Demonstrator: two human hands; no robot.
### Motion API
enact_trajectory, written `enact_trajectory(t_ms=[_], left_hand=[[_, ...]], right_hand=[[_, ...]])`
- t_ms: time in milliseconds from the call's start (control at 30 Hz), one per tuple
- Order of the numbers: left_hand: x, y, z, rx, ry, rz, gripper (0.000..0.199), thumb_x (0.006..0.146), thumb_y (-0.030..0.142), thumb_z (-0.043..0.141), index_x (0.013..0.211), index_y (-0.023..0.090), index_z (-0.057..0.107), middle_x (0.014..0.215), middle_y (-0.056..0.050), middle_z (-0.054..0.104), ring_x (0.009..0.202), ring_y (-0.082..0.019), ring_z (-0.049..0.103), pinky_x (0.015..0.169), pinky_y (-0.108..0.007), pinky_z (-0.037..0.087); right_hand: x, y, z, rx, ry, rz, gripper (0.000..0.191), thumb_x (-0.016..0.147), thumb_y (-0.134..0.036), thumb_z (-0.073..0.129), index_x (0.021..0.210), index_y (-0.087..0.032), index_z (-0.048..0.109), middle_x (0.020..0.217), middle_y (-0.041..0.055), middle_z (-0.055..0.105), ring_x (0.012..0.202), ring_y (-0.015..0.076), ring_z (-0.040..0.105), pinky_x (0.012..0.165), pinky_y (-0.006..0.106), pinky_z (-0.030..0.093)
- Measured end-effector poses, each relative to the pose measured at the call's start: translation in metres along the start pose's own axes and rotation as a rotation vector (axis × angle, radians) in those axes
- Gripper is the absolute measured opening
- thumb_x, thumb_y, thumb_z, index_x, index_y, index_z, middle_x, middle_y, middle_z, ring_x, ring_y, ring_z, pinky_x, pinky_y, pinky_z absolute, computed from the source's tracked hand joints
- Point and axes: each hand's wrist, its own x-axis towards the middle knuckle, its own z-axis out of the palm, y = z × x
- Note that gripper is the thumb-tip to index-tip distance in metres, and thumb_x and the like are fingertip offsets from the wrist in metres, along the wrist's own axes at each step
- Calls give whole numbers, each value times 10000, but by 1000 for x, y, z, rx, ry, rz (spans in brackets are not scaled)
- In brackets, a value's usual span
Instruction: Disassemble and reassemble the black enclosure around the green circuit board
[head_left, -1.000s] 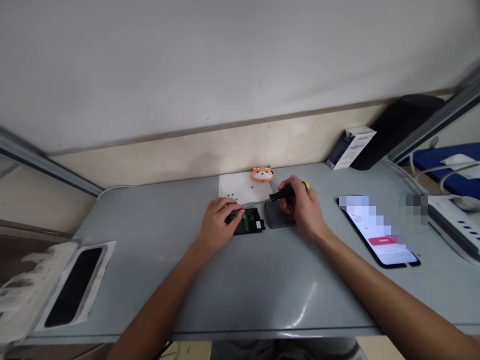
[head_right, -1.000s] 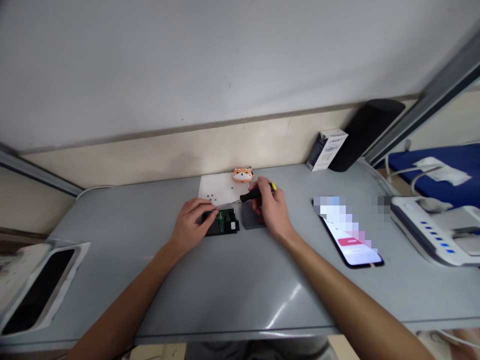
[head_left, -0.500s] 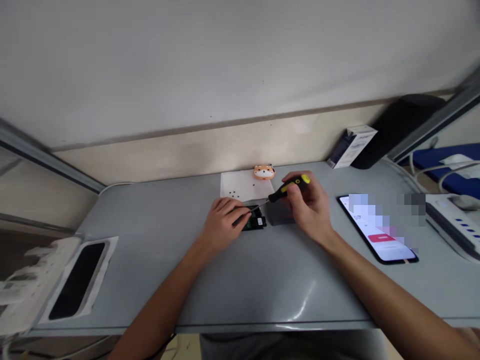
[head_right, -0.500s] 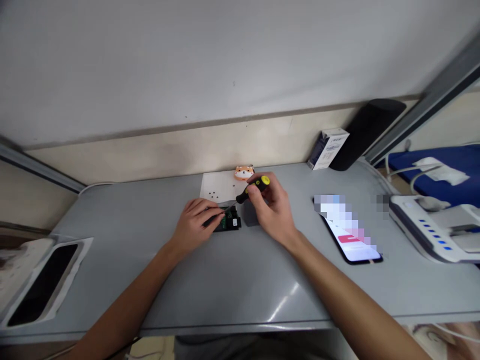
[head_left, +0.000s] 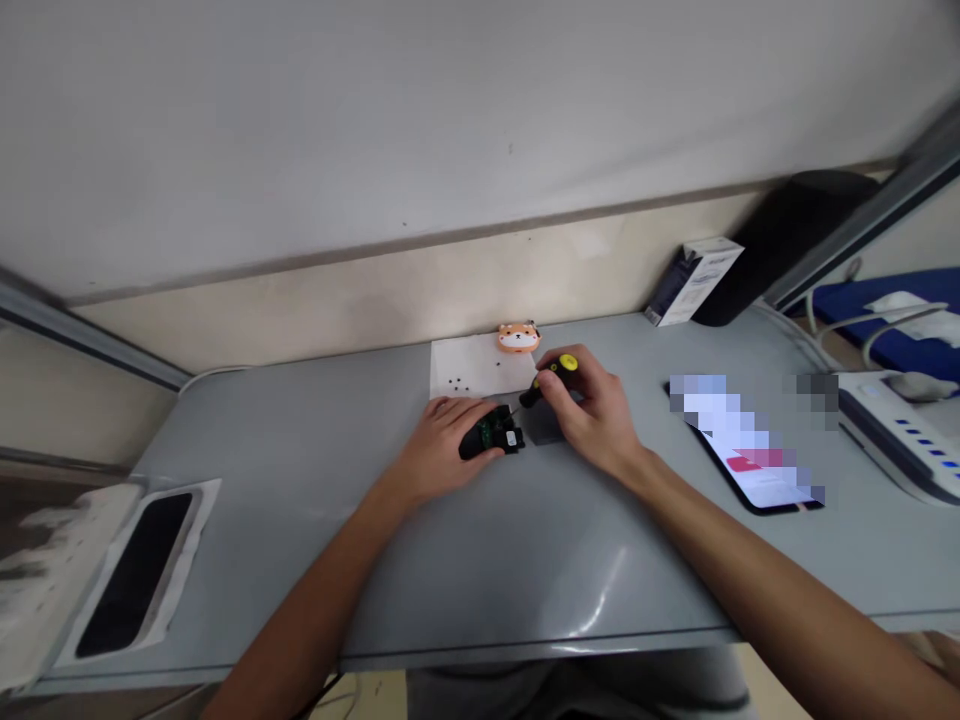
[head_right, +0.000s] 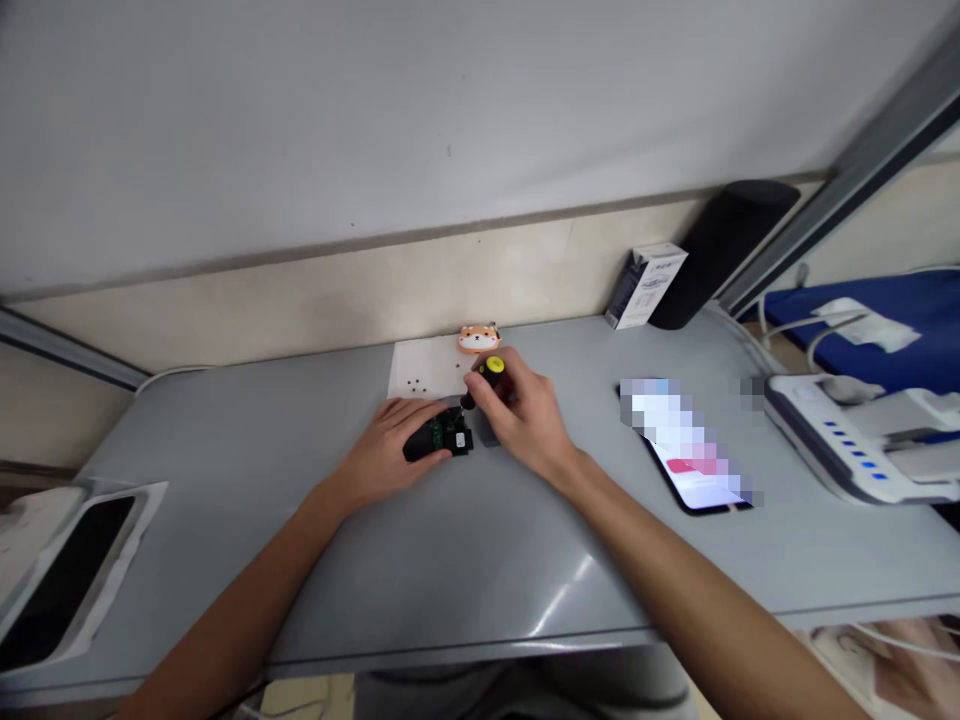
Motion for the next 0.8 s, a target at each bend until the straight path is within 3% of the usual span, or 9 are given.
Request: enact_trajectory(t_ms=[467,700,800], left_hand=[[1,-3,5,5,49,60,415,935,343,749,1324,259,632,1325,-74,722,1227,-282,659,1110,-481,472],[1,-4,7,-14,62,51,293,896,307,789,1151,243,661,1230,-57,745,1185,-279,672,1079,-481,489],[1,-6,8,-13,69,72,248,908,315,786,1113,236,671,1225,-58,747,1174,-275,675,1070,-477,492]], right_hand=[[1,0,4,46,-37,21,219,959,-464,633,917,-249,613,711,-17,620,593,143,526,556,274,416],[25,-16,8,50,-296,-50,275,937,-463,679,859,-259,512,655,-53,497,584,134,432,550,278,372],[32,-17,11,27,-280,-40,299,928,-437,688,813,-260,476,649,-56,447,590,139,400,565,292,375]])
